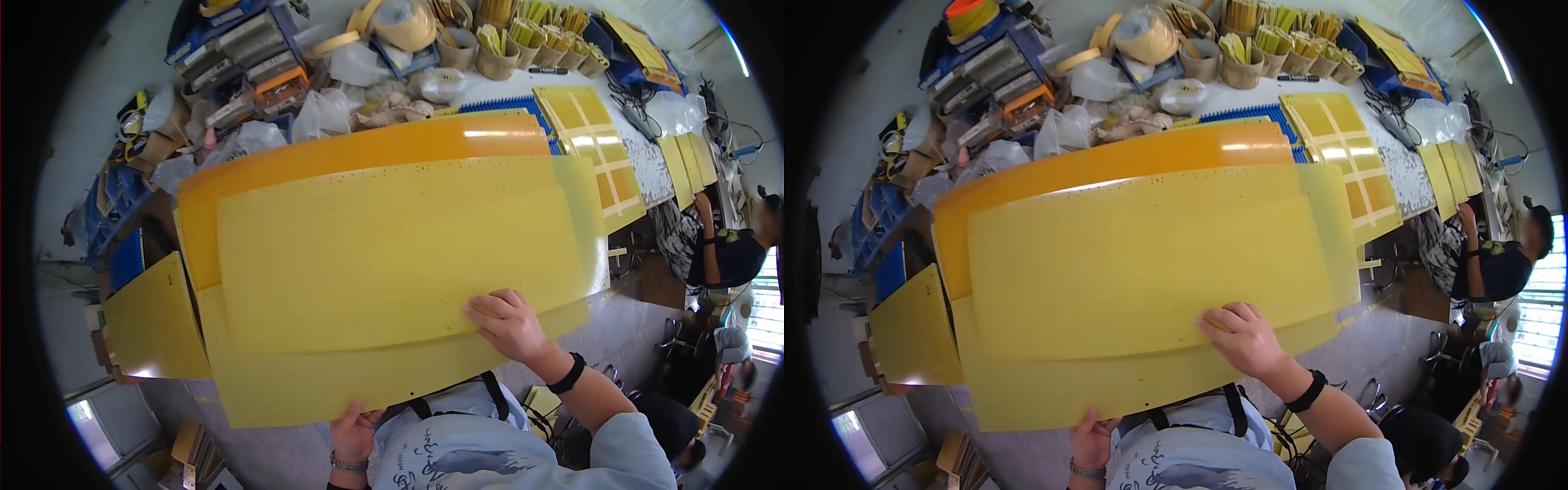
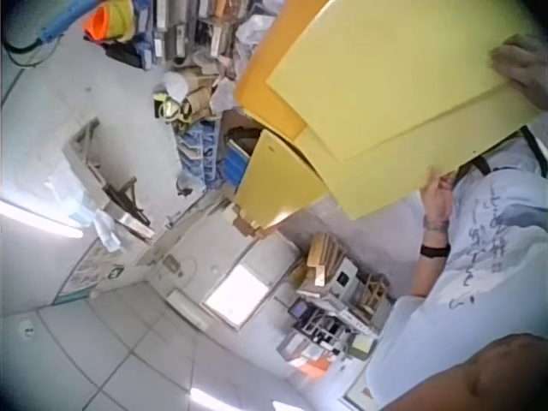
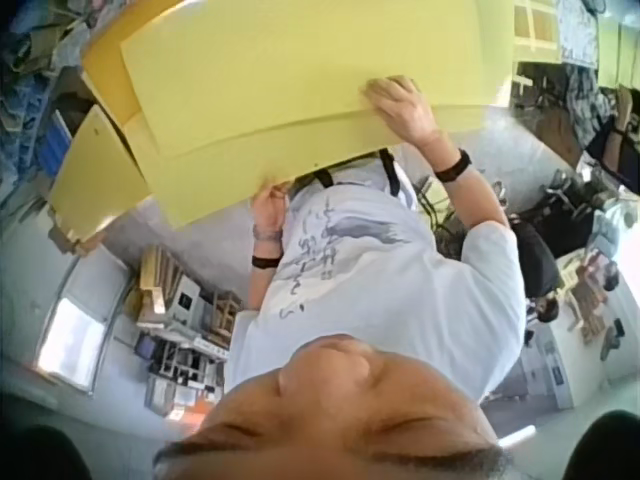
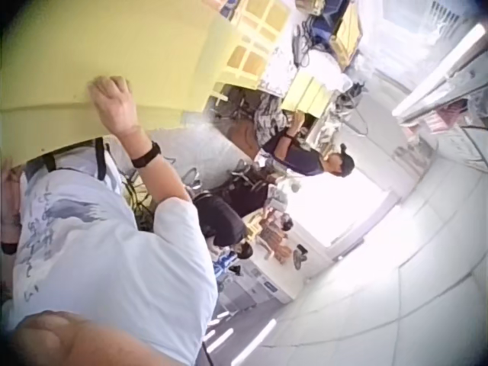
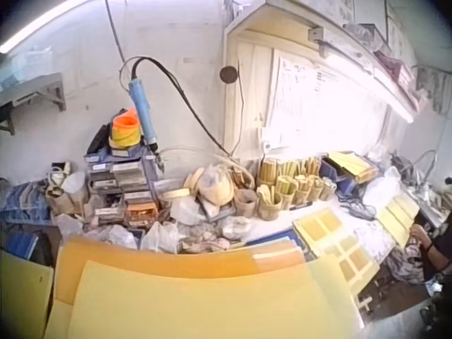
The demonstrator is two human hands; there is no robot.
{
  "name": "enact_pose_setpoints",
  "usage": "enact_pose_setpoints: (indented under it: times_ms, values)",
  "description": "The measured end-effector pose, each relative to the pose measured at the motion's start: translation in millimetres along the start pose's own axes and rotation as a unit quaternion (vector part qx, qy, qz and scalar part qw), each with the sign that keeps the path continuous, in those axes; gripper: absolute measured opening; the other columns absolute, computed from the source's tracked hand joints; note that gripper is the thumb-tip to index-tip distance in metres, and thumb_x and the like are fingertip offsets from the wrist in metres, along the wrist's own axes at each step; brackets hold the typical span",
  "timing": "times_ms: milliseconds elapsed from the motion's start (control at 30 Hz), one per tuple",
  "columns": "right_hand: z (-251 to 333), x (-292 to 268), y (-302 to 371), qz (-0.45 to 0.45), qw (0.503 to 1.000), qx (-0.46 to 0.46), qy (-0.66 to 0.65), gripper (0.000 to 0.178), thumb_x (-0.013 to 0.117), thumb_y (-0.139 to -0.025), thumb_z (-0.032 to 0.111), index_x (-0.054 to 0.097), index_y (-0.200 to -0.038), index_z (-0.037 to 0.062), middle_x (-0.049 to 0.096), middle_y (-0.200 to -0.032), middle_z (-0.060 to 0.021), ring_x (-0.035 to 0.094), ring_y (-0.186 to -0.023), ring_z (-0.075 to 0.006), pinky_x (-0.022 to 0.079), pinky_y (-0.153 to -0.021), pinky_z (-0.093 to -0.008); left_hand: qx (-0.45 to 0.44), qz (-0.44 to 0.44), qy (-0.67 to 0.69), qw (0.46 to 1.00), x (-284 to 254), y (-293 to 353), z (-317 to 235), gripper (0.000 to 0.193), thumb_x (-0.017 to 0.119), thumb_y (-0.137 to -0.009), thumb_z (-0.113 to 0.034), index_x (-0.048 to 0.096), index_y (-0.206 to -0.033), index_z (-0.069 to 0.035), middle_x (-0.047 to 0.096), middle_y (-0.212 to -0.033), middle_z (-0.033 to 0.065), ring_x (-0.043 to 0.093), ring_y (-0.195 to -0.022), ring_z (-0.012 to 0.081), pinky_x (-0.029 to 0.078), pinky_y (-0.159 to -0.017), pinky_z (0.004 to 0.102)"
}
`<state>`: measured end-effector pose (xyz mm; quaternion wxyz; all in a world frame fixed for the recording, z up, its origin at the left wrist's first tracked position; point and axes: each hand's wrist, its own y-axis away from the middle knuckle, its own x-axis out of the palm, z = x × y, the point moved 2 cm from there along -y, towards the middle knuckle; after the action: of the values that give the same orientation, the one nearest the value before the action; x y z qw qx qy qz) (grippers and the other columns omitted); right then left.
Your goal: The recorder is sorting and stacking painted yellow metal sheets at a workstation in a fabrication facility.
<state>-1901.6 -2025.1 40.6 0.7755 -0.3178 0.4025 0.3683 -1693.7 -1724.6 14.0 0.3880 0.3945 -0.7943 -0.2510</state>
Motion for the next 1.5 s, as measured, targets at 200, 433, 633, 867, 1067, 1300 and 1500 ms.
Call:
enact_pose_setpoints:
  times_ms: [200,433,633,867,1067,1300,1500]
  values:
    - [-9.0,10.7,7.6,-0.010,0.999,0.026,-0.026,0.048,0.076,-0.065,0.006,0.074,-0.113,0.0111,0.067,-0.114,-0.0031,0.061,-0.098,-0.0254,0.052,-0.085,-0.0386,-0.007,-0.034,-0.008,0.999,4.0,-4.6,4.0,0.035,0.050,-0.102,-0.010,0.049,-0.136,-0.002,0.065,-0.126,0.0180,0.070,-0.107,0.0310,0.063,-0.087,0.0461]
    - [-15.1,12.9,15.1,-0.011,0.999,0.033,-0.035,0.051,0.077,-0.064,0.007,0.073,-0.114,0.0114,0.066,-0.117,-0.0038,0.060,-0.102,-0.0260,0.051,-0.087,-0.0402,-0.021,-0.042,-0.014,0.999,7.4,-4.4,5.9,0.037,0.053,-0.101,-0.014,0.050,-0.136,-0.003,0.065,-0.127,0.0175,0.070,-0.107,0.0298,0.063,-0.088,0.0447]
    - [-28.9,-19.5,20.8,-0.033,0.994,0.076,-0.070,0.046,0.083,-0.073,0.012,0.071,-0.117,0.0109,0.065,-0.121,-0.0113,0.060,-0.111,-0.0316,0.050,-0.093,-0.0423,-0.026,-0.042,0.032,0.998,-4.4,-5.0,5.2,0.033,0.055,-0.100,-0.013,0.053,-0.131,0.000,0.068,-0.114,0.0158,0.071,-0.102,0.0259,0.064,-0.085,0.0437]
    - [-185.9,-88.5,159.5,-0.258,0.805,0.534,0.027,0.050,0.071,-0.094,0.031,0.058,-0.129,-0.0036,0.063,-0.124,-0.0186,0.060,-0.113,-0.0262,0.047,-0.096,-0.0380,-0.013,-0.018,0.039,0.999,2.8,-8.6,5.6,0.031,0.056,-0.101,-0.012,0.053,-0.130,-0.001,0.068,-0.113,0.0145,0.071,-0.101,0.0245,0.064,-0.084,0.0433]
    - [-161.0,-82.8,164.9,-0.180,0.630,0.714,-0.248,0.053,0.068,-0.096,0.034,0.055,-0.130,-0.0033,0.068,-0.111,-0.0145,0.067,-0.097,-0.0202,0.053,-0.082,-0.0323,-0.019,-0.038,0.023,0.999,-0.1,-3.2,1.8,0.036,0.057,-0.100,-0.010,0.050,-0.135,-0.003,0.064,-0.123,0.0166,0.070,-0.103,0.0285,0.064,-0.084,0.0449]
    - [-158.6,-71.2,187.9,-0.231,0.584,0.529,-0.572,0.030,0.061,-0.100,0.019,0.056,-0.123,-0.0003,0.069,-0.110,-0.0111,0.069,-0.094,-0.0193,0.055,-0.080,-0.0323,0.033,0.017,-0.003,0.999,8.8,-1.8,-8.2,0.037,0.055,-0.100,-0.008,0.049,-0.136,-0.004,0.064,-0.124,0.0173,0.070,-0.103,0.0314,0.063,-0.086,0.0469]
    - [-122.0,-111.5,138.0,-0.336,0.709,0.373,-0.496,0.031,0.061,-0.099,0.013,0.055,-0.129,0.0049,0.068,-0.114,-0.0087,0.068,-0.096,-0.0187,0.055,-0.084,-0.0328,0.053,0.039,-0.038,0.997,17.2,-15.0,-28.1,0.033,0.052,-0.102,-0.007,0.051,-0.135,-0.004,0.064,-0.124,0.0153,0.068,-0.108,0.0292,0.061,-0.087,0.0440]
